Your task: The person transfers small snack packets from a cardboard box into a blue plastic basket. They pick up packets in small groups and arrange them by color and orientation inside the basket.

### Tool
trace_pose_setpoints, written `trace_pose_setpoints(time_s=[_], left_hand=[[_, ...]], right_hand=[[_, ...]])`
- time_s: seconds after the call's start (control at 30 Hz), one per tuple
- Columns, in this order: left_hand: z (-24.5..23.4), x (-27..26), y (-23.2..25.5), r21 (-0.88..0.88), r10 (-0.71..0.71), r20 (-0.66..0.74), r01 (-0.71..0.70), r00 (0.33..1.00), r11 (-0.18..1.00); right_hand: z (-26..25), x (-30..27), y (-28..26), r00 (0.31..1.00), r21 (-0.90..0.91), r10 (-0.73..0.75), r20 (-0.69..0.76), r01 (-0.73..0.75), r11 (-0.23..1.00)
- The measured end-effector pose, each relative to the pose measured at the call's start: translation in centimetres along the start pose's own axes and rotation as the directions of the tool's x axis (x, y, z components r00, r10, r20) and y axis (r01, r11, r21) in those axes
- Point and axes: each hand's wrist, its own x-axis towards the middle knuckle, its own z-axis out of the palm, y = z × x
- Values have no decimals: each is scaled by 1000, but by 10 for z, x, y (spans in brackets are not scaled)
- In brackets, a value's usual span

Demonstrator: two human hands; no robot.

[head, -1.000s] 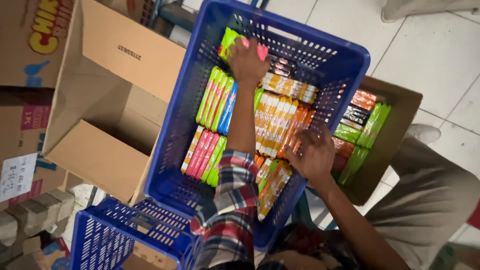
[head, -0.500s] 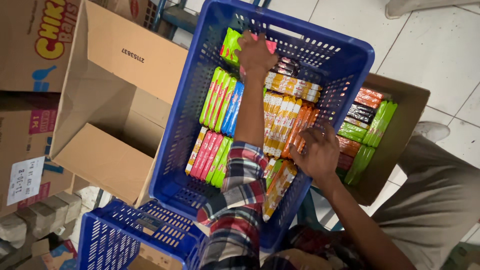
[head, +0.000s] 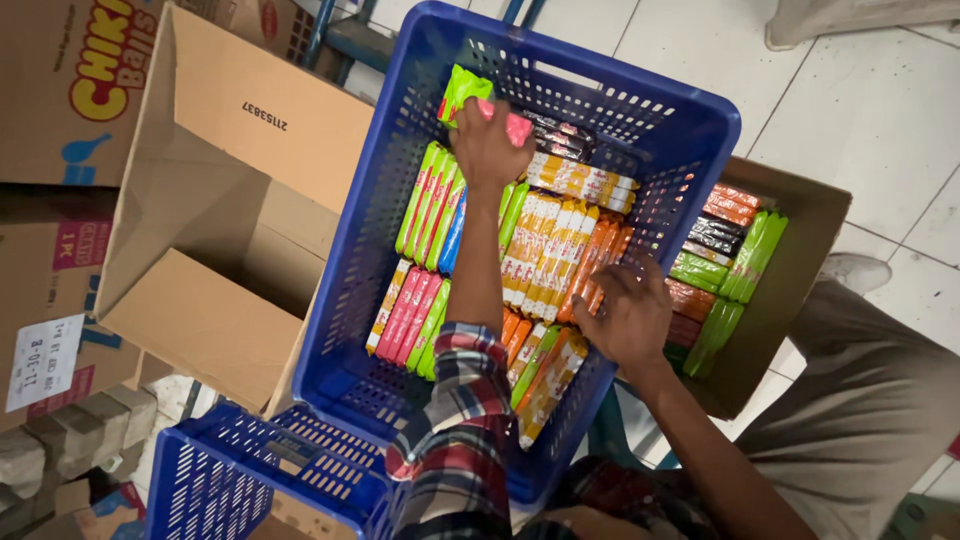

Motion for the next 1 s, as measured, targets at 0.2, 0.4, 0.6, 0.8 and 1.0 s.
trace_pose_setpoints(time_s=[0.2, 0.4, 0.6, 0.8, 1.0], left_hand=[[4, 0, -21, -94, 27, -212, -48, 977, 994], [25, -11, 3, 6, -5, -54, 5, 999, 1000], [24, -23, -21, -118, -88, -172, 69, 981, 991], [9, -21, -17, -38, -102, 133, 108, 986, 993], [2, -71, 22, 12, 53, -275, -52, 960, 999]], right_hand=[[19, -16, 10, 996, -107, 88, -7, -89, 990], [19, -15, 10, 997, -145, 73, -12, -74, 987], [22, -15, 14, 997, -109, 55, -45, -60, 992], [33, -14, 19, 995, -139, 30, -91, -43, 989], [32, -3, 13, 985, -139, 40, -168, -64, 988]])
